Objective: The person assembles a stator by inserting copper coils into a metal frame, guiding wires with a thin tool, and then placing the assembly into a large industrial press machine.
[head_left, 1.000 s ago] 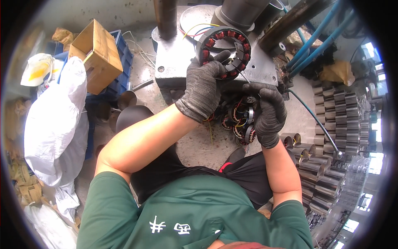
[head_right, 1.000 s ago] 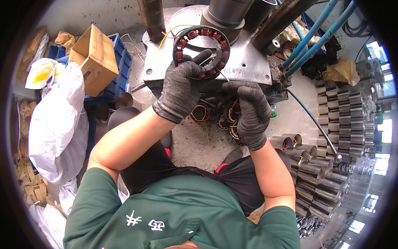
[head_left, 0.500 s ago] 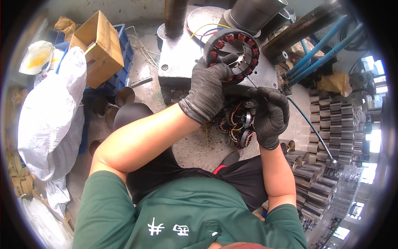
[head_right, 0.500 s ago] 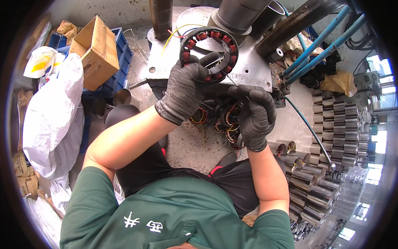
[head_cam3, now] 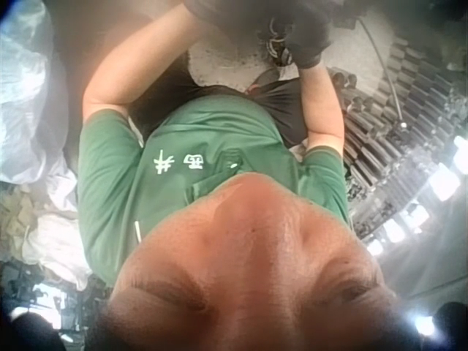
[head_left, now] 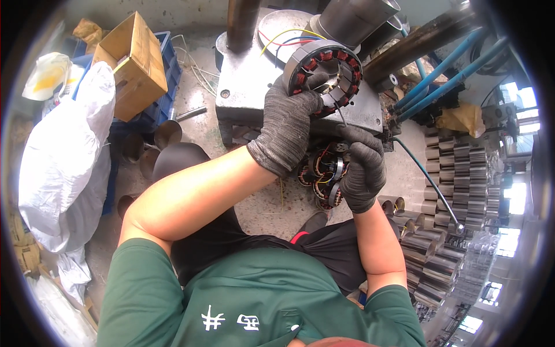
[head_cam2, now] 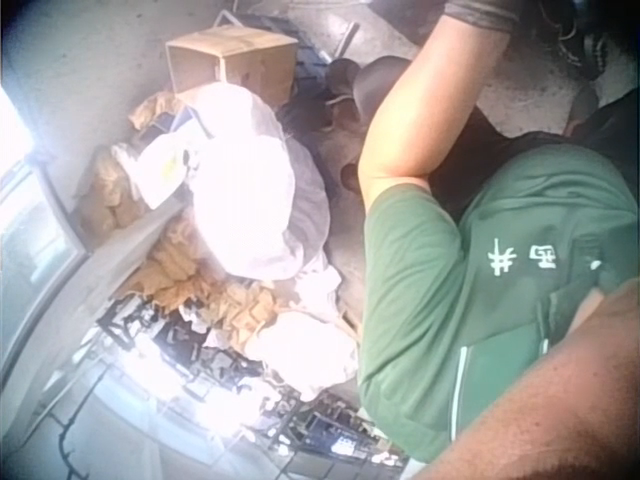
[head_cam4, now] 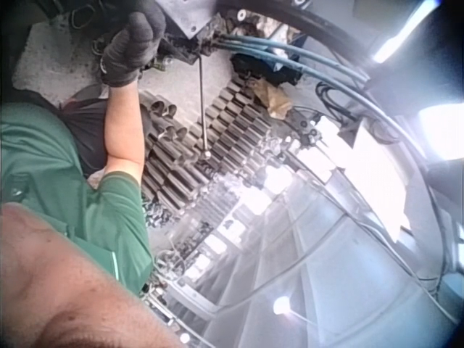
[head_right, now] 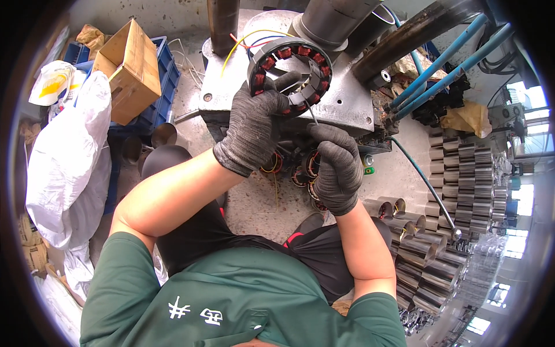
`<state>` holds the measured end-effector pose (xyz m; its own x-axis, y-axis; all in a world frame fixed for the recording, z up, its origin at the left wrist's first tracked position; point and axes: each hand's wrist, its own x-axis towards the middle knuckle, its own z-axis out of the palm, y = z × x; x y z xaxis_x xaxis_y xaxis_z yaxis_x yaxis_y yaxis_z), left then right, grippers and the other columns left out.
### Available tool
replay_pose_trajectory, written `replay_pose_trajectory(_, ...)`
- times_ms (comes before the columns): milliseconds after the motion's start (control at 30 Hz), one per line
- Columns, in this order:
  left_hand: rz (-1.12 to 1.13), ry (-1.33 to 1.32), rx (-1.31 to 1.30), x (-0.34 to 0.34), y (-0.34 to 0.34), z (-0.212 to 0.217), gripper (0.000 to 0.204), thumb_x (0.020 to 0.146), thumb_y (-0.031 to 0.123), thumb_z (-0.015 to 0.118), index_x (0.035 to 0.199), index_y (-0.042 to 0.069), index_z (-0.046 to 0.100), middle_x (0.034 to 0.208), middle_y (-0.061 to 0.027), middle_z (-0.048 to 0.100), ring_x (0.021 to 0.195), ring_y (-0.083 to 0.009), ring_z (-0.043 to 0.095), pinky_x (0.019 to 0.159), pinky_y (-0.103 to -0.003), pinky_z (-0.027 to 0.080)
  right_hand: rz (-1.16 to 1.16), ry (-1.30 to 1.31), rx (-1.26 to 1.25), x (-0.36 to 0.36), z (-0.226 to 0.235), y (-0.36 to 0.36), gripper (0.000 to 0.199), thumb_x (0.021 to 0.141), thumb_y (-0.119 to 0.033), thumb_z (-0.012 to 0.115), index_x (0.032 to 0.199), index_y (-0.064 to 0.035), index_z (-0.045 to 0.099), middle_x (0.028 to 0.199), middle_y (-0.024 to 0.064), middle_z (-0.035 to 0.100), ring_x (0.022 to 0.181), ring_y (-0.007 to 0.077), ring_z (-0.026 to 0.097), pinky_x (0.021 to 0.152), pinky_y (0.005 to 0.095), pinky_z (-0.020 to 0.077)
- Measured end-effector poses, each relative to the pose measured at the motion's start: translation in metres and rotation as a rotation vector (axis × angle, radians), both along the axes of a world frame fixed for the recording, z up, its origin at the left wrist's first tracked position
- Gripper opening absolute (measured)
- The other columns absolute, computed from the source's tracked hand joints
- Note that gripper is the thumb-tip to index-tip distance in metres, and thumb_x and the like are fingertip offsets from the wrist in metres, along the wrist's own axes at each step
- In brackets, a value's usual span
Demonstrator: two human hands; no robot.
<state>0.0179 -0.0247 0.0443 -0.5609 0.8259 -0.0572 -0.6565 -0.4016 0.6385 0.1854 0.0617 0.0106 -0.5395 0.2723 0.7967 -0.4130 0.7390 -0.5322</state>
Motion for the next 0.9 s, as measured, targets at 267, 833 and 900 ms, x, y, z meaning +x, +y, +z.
replay_pose_trajectory(267, 0.196, 0.368, -0.131, 0.001, 0.012, -0.017, 0.051, 0.079, -0.011, 0.054, 0.127, 0.002, 0.063, 0.115, -0.0087, 0.070, 0.100, -0.0183, 0.070, 0.080, -0.032, 0.065, -0.074, -0.077, 0.114, -0.008, -0.001, -0.005, 0.024, 0.099, 0.005, 0.056, 0.117, -0.0075, 0.064, 0.117, 0.0211, 0.068, 0.105, 0.0323, 0.069, 0.092, 0.0436, 0.0584)
replay_pose_trajectory(833, -0.033, 0.009, -0.026, -0.001, 0.005, -0.008, 0.055, 0.078, 0.000, 0.055, 0.133, -0.006, 0.050, 0.128, -0.0196, 0.063, 0.101, -0.0299, 0.072, 0.085, -0.046, 0.066, -0.009, -0.081, -0.164, 0.005, 0.008, 0.004, 0.013, 0.100, 0.003, 0.056, 0.109, -0.0023, 0.064, 0.115, 0.0180, 0.070, 0.108, 0.0284, 0.067, 0.097, 0.0412, 0.0548)
replay_pose_trajectory(900, -0.023, 0.050, -0.050, 0.002, 0.004, -0.007, 0.055, 0.078, 0.000, 0.056, 0.132, -0.006, 0.050, 0.127, -0.0195, 0.063, 0.100, -0.0298, 0.071, 0.086, -0.045, 0.066, -0.031, -0.045, -0.169, 0.005, 0.001, 0.007, 0.013, 0.100, 0.003, 0.056, 0.109, -0.0026, 0.064, 0.115, 0.0176, 0.070, 0.107, 0.0280, 0.067, 0.097, 0.0408, 0.0547)
